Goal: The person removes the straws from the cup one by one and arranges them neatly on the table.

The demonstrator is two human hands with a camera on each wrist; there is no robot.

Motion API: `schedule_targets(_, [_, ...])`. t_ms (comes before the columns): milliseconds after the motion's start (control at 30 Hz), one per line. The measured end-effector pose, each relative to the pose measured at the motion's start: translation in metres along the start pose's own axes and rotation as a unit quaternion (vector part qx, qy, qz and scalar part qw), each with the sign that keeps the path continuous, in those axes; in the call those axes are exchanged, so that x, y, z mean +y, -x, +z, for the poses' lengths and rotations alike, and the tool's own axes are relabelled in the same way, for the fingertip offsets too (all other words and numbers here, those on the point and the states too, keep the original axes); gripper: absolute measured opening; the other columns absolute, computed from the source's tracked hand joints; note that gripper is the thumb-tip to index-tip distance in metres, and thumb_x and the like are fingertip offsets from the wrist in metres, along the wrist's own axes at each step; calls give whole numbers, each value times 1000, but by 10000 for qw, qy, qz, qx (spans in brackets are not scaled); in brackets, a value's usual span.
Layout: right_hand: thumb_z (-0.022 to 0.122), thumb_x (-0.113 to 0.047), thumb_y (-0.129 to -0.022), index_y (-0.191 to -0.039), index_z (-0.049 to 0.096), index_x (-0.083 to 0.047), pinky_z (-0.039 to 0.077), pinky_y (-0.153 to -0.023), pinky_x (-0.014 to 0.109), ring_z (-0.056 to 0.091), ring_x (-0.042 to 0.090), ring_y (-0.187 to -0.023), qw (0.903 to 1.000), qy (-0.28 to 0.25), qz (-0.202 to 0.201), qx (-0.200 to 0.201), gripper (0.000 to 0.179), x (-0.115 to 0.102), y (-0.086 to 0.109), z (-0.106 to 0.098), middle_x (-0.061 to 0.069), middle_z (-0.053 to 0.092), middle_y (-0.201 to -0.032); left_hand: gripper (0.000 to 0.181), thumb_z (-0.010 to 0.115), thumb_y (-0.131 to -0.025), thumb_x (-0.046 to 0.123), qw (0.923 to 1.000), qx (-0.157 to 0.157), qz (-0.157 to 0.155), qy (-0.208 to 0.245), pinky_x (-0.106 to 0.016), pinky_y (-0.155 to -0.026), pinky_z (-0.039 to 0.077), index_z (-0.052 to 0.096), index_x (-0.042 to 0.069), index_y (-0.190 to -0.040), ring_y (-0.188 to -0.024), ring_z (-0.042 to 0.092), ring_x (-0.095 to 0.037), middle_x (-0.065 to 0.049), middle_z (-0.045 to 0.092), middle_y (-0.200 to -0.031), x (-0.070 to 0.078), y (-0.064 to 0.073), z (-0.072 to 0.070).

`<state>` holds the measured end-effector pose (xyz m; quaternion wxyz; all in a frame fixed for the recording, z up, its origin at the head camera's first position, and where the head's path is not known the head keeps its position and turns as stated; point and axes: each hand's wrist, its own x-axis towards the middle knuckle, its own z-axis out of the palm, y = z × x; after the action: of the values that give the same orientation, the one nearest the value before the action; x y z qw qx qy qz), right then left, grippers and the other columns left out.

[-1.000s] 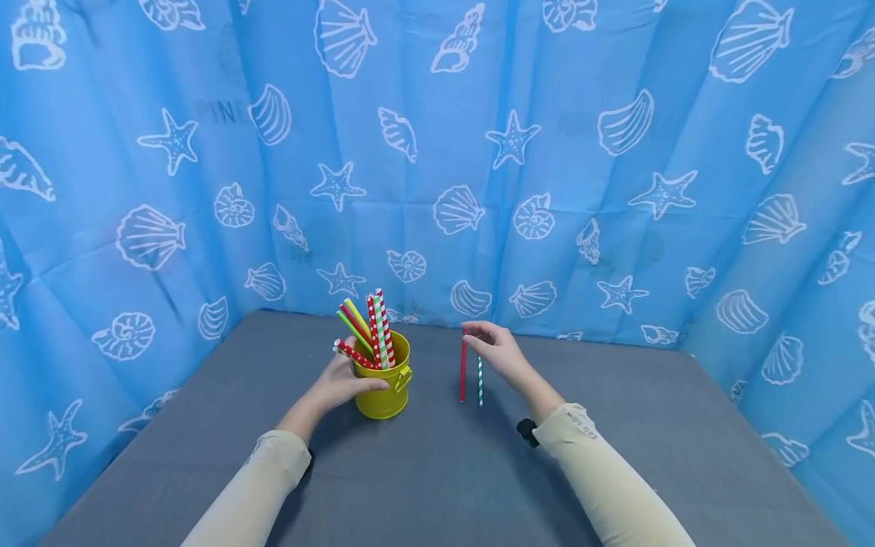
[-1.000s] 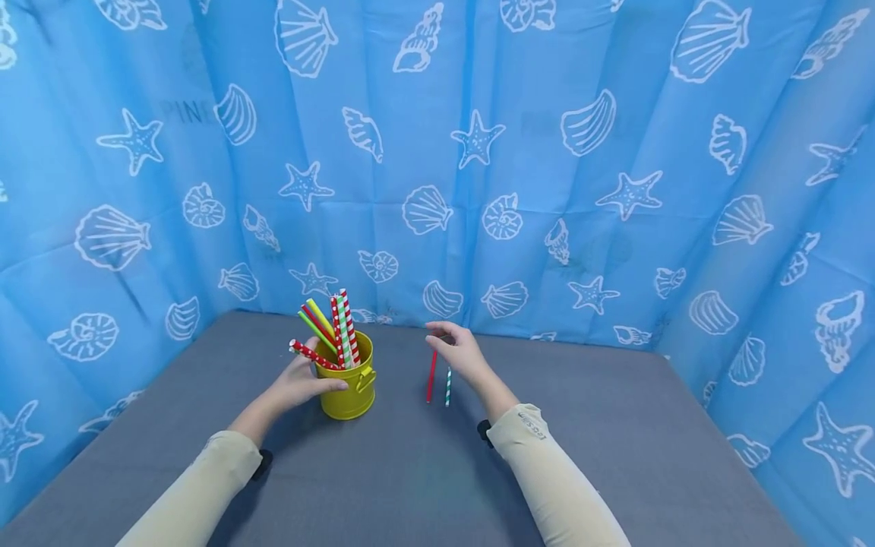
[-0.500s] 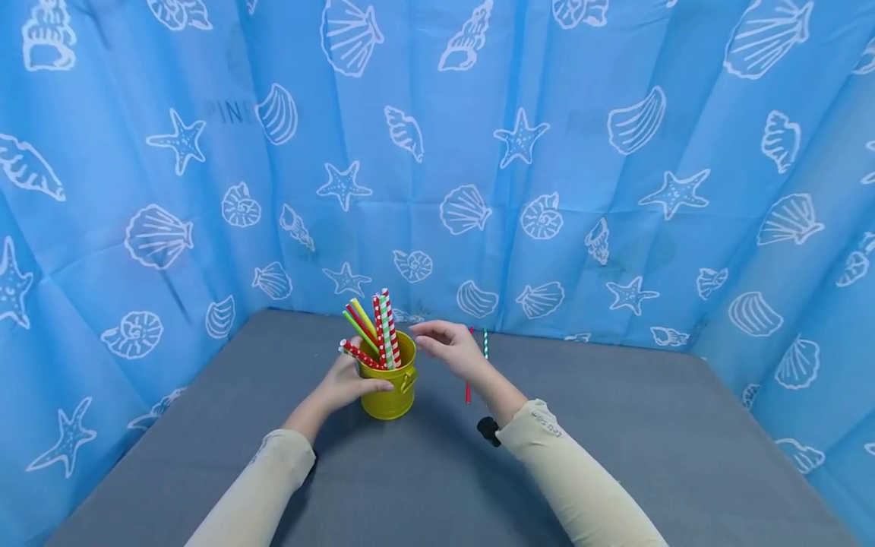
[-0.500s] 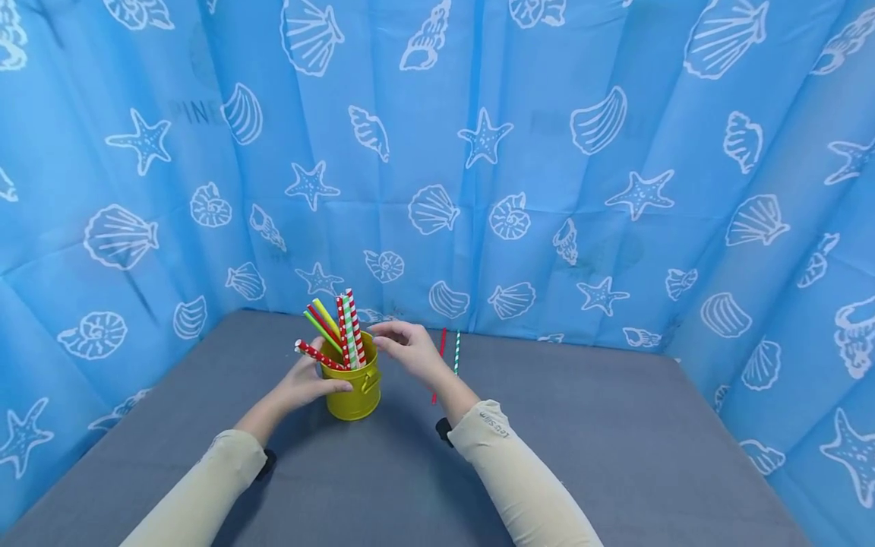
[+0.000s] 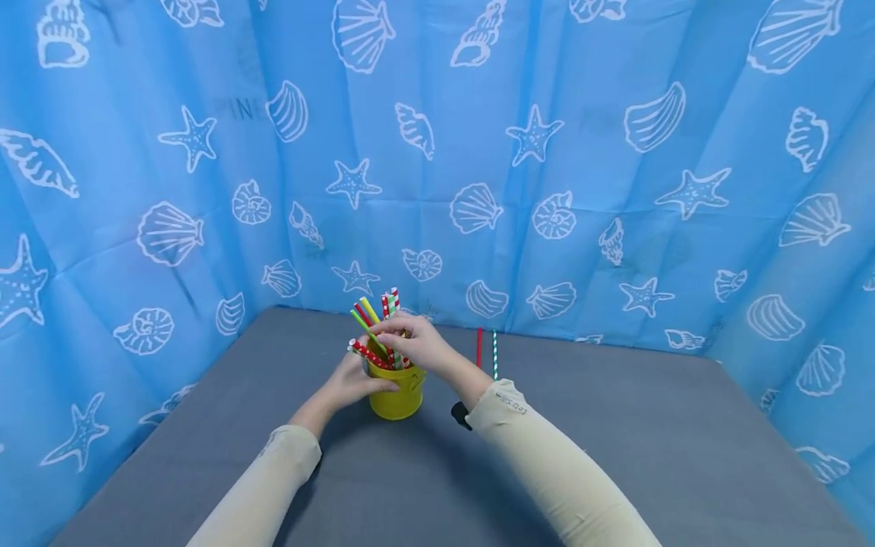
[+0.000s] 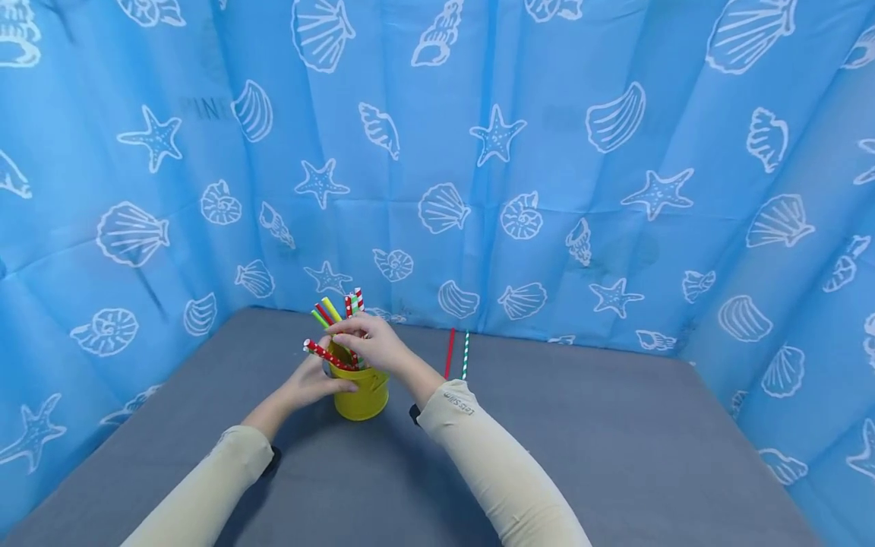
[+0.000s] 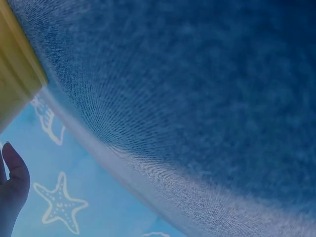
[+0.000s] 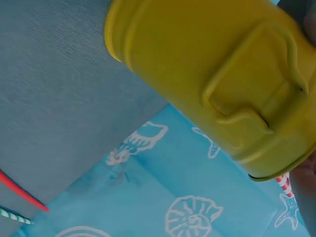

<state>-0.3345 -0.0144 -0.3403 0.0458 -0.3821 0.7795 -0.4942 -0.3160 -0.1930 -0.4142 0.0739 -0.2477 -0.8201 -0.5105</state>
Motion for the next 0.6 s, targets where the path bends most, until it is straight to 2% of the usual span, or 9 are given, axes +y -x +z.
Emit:
schedule_targets(133, [60, -15, -98, -118, 70, -4, 51, -72, 32, 55, 27, -89, 9983, -21, -52, -578, 25, -2, -14, 0, 3, 63, -97, 95, 82, -77, 8, 9999, 28, 120, -40, -50, -104, 40, 24, 7, -151, -125, 49, -34, -17, 41, -145, -1, 0, 0])
schedule_targets(233, [61, -13, -97, -118, 69, -2, 52, -75, 31, 58, 22, -89, 9950, -9, -162, -987, 25, -3, -19, 0, 6, 67, -103, 95, 82, -77, 10, 9999, 66, -8, -90, -52, -106, 37, 24, 7, -151, -127, 46, -34, -16, 40, -146, -1, 1, 2])
schedule_targets(333, [61, -10, -96, -118, 69, -1, 53, -82, 35, 58, 12, -93, 9914, 102, -173, -1290, 25, -4, -23, -3, 7, 68, -111, 90, 82, -78, 13, 9998, 63, -97, -180, -51, -105, 39, 29, 5, -149, -124, 49, -33, -17, 45, -141, 0, 1, 2])
schedule_targets(467, [60, -8, -96, -118, 69, -2, 52, -84, 40, 56, 12, -90, 9865, 220, -83, -1622, 24, -5, -27, -9, 7, 69, -110, 86, 83, -77, 15, 9997, 31, -146, -208, -49, -103, 41, 34, 4, -146, -122, 52, -31, -15, 50, -138, 2, -1, 1])
schedule_targets(600, [60, -7, -96, -118, 69, -2, 51, -79, 31, 54, 12, -86, 9823, 245, 5, -1856, 24, -4, -31, -10, 6, 70, -107, 85, 84, -76, 13, 9996, 63, -194, -198, -48, -102, 43, 36, 3, -145, -120, 53, -32, -15, 52, -136, 2, -2, 0])
